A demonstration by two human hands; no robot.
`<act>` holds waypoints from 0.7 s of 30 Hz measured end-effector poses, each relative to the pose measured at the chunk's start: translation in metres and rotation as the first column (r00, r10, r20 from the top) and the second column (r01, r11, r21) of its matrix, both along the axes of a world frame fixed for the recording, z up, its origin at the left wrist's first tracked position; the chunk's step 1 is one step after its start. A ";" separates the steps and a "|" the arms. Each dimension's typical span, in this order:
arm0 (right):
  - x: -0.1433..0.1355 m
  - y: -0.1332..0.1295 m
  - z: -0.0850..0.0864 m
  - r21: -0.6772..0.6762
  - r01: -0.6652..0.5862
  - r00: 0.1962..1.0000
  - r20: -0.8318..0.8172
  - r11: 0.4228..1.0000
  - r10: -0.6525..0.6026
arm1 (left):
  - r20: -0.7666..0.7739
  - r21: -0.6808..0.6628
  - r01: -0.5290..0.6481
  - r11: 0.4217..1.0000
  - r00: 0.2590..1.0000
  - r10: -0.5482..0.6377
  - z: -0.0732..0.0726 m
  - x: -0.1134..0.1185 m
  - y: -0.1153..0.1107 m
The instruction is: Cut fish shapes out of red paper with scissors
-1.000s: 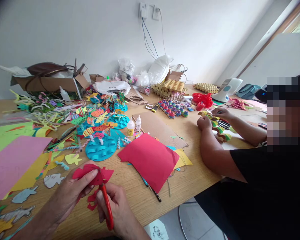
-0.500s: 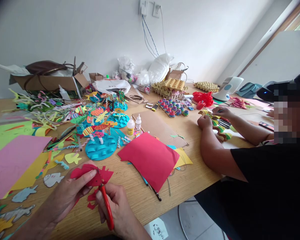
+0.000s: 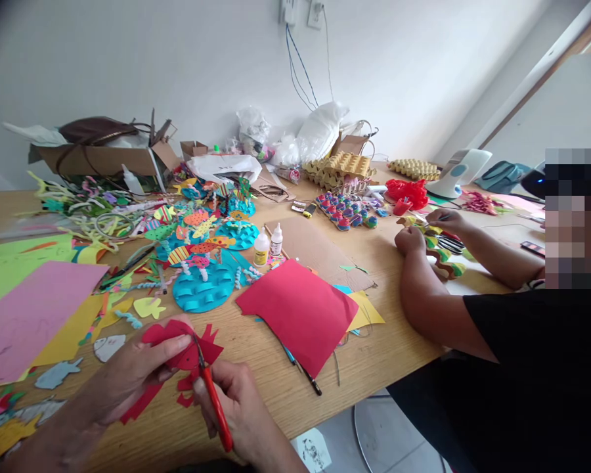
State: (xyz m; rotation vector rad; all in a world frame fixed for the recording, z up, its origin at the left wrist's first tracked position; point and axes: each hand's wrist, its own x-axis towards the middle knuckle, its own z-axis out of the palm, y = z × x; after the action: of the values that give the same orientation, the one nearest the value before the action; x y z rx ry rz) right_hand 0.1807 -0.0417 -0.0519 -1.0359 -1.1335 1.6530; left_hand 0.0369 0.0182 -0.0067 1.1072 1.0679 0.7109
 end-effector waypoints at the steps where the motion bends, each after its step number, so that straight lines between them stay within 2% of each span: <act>1: 0.001 0.000 0.000 0.009 -0.003 1.000 0.015 1.000 0.003 | 0.002 0.000 0.013 1.000 1.000 -0.013 0.000 -0.001 0.001; 8: 0.004 -0.002 -0.003 0.081 -0.026 0.996 0.082 0.996 0.019 | -0.046 0.018 0.106 0.994 0.993 -0.105 0.001 -0.005 0.006; 13: 0.006 -0.002 -0.003 0.073 -0.038 0.994 0.104 0.997 0.030 | -0.100 0.009 0.145 0.989 0.985 -0.144 0.005 -0.008 0.007; 21: 0.004 -0.001 -0.001 0.043 -0.060 0.996 0.075 0.997 0.057 | -0.075 -0.072 0.097 0.993 0.992 -0.103 0.006 -0.011 0.008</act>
State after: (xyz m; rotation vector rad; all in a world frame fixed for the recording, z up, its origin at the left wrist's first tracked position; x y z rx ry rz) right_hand 0.1849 -0.0429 -0.0525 -1.0511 -1.2550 1.6382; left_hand 0.0261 0.0264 -0.0004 1.1297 1.0873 0.5516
